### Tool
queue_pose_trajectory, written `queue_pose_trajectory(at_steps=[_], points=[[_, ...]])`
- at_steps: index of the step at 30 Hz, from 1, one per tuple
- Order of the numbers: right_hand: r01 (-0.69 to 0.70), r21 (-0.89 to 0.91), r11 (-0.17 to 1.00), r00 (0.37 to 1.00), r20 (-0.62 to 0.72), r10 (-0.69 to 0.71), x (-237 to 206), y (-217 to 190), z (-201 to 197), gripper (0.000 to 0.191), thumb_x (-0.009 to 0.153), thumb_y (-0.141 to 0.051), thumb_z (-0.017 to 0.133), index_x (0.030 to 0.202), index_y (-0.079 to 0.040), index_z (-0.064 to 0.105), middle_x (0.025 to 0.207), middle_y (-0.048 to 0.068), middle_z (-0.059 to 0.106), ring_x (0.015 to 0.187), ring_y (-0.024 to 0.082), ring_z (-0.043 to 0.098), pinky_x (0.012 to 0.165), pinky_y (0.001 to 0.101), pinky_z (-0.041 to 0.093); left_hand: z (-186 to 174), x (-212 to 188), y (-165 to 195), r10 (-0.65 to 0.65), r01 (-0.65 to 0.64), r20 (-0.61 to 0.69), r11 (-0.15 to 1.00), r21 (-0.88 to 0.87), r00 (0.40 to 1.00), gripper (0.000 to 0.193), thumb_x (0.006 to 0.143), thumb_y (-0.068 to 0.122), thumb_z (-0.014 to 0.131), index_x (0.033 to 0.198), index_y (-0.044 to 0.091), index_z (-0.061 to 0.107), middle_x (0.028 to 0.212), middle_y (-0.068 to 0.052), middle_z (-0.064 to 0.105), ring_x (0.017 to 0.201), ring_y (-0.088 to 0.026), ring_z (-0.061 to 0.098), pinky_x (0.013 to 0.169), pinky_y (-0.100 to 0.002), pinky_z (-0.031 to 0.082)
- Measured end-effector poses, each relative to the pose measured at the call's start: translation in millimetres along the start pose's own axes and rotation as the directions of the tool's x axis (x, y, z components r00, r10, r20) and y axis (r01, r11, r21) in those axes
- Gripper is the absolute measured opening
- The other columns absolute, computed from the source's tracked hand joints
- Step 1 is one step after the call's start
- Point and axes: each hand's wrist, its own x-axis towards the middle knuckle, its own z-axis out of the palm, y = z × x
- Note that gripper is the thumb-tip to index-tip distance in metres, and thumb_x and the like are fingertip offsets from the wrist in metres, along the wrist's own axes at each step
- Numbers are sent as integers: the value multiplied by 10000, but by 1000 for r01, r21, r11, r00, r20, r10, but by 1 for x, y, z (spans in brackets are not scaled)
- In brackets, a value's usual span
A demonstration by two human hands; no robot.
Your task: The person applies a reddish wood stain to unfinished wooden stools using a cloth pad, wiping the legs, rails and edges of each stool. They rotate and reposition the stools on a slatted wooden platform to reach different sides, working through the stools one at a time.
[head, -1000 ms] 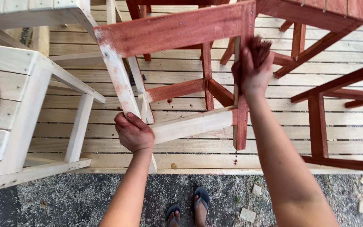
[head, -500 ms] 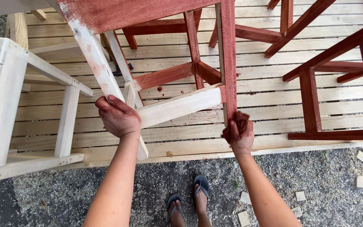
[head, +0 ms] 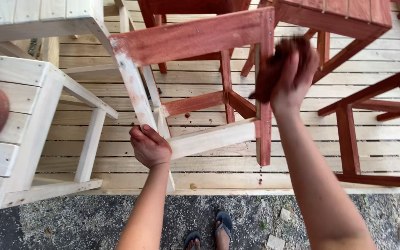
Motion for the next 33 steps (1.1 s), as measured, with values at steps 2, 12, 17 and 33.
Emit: queue_pose_trajectory(at_steps=[2, 12, 17, 33], points=[[-34, -272, 962, 999, -7, 34, 43, -14, 30, 301, 1184, -296, 526, 1459, -176, 508, 1328, 101, 489, 1173, 287, 646, 1040, 468, 568, 1, 1, 0, 3, -3, 10, 1000, -13, 1000, 312, 1079, 308, 412, 1116, 11, 498, 1033, -230, 630, 989, -466, 595, 805, -579, 470], [-140, -540, 830, 987, -8, 162, 9, -69, 146, 315, 1048, -392, 590, 1263, -174, 516, 1273, 145, 461, 1040, 385, 692, 686, 509, 649, 6, 7, -2, -31, 31, 50, 1000, 1, 998, 327, 1073, 310, 403, 1095, 5, 517, 1009, -228, 632, 979, -470, 596, 817, -595, 471], [87, -372, 924, 971, 237, 4, -58, -139, 208, 363, 988, -330, 597, 1327, -208, 556, 1231, 147, 499, 1031, 400, 670, 631, 519, 629, 6, 7, -3, -26, 26, 56, 1000, -8, 998, 337, 1072, 304, 396, 1093, -8, 521, 1010, -233, 628, 976, -476, 592, 816, -593, 473], [-17, -86, 996, 906, 420, 52, -104, -168, 109, 304, 979, -309, 641, 1267, -228, 697, 1308, 53, 643, 1164, 330, 646, 958, 468, 559, 8, 0, -15, -73, 66, -7, 938, -340, 997, 317, 1106, 323, 378, 1112, 43, 525, 1033, -174, 617, 917, -358, 601, 829, -458, 490]])
